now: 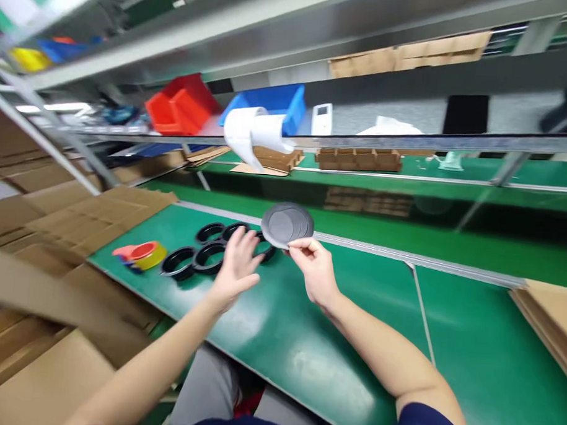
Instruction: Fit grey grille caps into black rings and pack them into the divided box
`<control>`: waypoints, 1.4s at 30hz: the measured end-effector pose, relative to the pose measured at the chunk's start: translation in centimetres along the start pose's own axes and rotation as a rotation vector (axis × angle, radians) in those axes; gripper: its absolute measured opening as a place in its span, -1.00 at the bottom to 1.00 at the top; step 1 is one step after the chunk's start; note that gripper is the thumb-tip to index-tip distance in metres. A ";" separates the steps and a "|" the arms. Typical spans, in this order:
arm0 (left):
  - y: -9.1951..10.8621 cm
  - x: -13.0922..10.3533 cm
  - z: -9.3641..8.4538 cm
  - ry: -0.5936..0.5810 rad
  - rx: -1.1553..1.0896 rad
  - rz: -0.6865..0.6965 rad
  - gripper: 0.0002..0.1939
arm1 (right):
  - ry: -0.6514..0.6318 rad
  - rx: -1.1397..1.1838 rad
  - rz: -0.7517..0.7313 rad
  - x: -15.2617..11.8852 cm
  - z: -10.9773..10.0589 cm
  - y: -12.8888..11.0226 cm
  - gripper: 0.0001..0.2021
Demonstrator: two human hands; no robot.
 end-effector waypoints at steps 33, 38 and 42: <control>-1.6 -11.7 -6.7 0.005 -0.876 -0.739 -0.08 | -0.486 -0.769 -0.065 -6.3 12.6 0.7 -0.34; -2.3 -11.6 -7.4 0.121 -0.817 -0.780 -0.07 | -0.515 -0.918 -0.151 -7.6 12.2 0.7 -0.28; -3.1 -11.1 -7.7 0.161 -0.816 -0.773 -0.12 | -0.663 -1.117 -0.402 -10.5 13.4 2.2 -0.26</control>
Point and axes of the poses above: each hand's wrist, its own x-axis towards the middle knuckle, its own z-axis out of the palm, y = z × x, the point moved 9 cm from there along x, towards the middle knuckle, and after that the axes turned 10 degrees about -x, right-handed, at the moved point
